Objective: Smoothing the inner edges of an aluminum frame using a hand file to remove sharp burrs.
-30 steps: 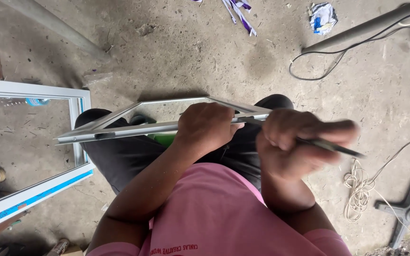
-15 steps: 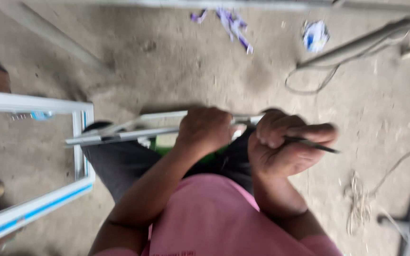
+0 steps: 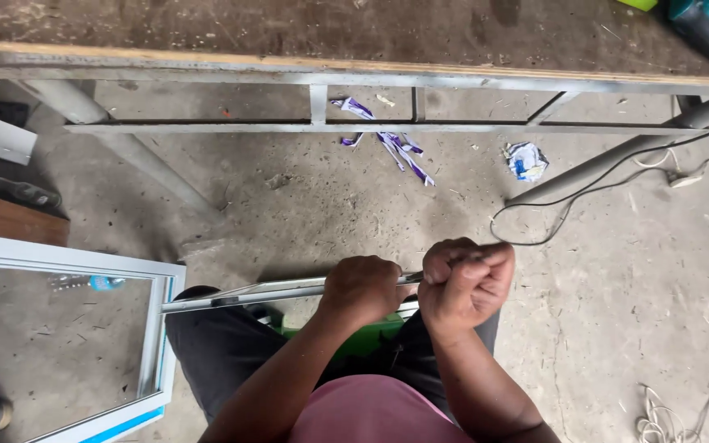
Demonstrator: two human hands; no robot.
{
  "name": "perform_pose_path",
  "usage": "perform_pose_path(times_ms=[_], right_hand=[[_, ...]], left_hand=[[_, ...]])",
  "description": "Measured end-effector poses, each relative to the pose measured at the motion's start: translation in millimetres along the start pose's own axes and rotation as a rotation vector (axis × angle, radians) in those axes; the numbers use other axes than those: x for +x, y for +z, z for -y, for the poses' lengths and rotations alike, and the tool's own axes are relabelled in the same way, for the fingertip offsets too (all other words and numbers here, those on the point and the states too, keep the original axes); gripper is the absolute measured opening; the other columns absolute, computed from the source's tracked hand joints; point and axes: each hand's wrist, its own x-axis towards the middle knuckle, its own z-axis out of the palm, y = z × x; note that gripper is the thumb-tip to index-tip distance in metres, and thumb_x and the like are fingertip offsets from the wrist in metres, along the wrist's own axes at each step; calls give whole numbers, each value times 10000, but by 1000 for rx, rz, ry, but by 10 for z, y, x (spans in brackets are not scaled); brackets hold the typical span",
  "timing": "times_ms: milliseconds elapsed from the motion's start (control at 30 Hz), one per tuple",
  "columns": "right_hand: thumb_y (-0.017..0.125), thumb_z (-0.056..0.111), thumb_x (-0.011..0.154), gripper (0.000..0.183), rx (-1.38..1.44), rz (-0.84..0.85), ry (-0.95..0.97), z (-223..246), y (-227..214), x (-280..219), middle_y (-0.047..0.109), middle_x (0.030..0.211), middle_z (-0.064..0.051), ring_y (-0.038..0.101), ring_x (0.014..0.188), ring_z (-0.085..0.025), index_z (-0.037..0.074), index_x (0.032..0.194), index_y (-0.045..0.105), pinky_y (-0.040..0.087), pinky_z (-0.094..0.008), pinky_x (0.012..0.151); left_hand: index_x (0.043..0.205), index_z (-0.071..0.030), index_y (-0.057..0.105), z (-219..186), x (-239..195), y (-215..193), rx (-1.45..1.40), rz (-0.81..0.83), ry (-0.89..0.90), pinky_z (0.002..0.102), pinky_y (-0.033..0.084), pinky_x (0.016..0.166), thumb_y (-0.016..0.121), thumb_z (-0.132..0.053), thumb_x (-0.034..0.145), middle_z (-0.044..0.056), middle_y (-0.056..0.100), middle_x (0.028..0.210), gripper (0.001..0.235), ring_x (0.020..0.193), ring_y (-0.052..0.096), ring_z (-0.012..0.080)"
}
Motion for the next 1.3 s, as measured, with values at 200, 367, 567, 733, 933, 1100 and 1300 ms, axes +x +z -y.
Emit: perform_pose_path(times_ms=[200,367,567,733,933,1100,1300], right_hand=[[544,235,1066,321,58,4,14,-31,-52,-27,361,453,-64,329,355,-98,36,855,408,389,-233,370],[583,179,1048,250,83,9,30,-123,-23,-7,399,491,-61,376,370,-104,61,927,400,410,-244,366],[598,164,1040,252,79,2,50,-210,-98,-28,405,514,-72,409,375,-109,60,943,390,415,-247,365],[605,235,1039,299,88,-17,90,-150,-206,-123,392,480,-86,376,354,-121,58,912,401,417,-256,372],[439,492,1111,253,58,126,54,395,-343,323,325,700,-29,301,480,-152,361,1276,580,327,-307,474],[359,502,1109,382,62,336,209,1049,-171,729,414,796,-34,361,592,-152,141,1143,479,393,-277,582],[290,571,1084,477,106,574,328,971,-106,556,282,590,22,249,530,-146,162,841,332,276,-325,564]], left_hand=[[1216,-58,724,-47,-67,-38,3,10,12,529,561,951,478,-370,1000,220,744,1121,452,1131,695,423],[1173,-47,738,23,70,12,-3,-32,49,538,581,890,488,-350,985,226,751,1044,435,1050,722,428],[1129,-44,749,30,84,30,-5,-43,56,537,591,847,495,-354,988,224,754,986,425,999,739,419],[1115,-43,751,18,-9,91,-21,-46,53,547,585,856,502,-355,980,223,757,990,422,1007,733,431],[1064,-53,762,21,151,249,48,-106,61,558,568,819,554,-449,974,213,753,1013,456,1006,718,430],[1089,-98,737,-56,61,340,42,-95,30,554,551,832,550,-525,996,163,742,1094,475,1067,683,424],[1040,-73,734,-39,78,369,87,-92,31,539,571,760,588,-513,1009,149,755,1006,465,964,707,410]])
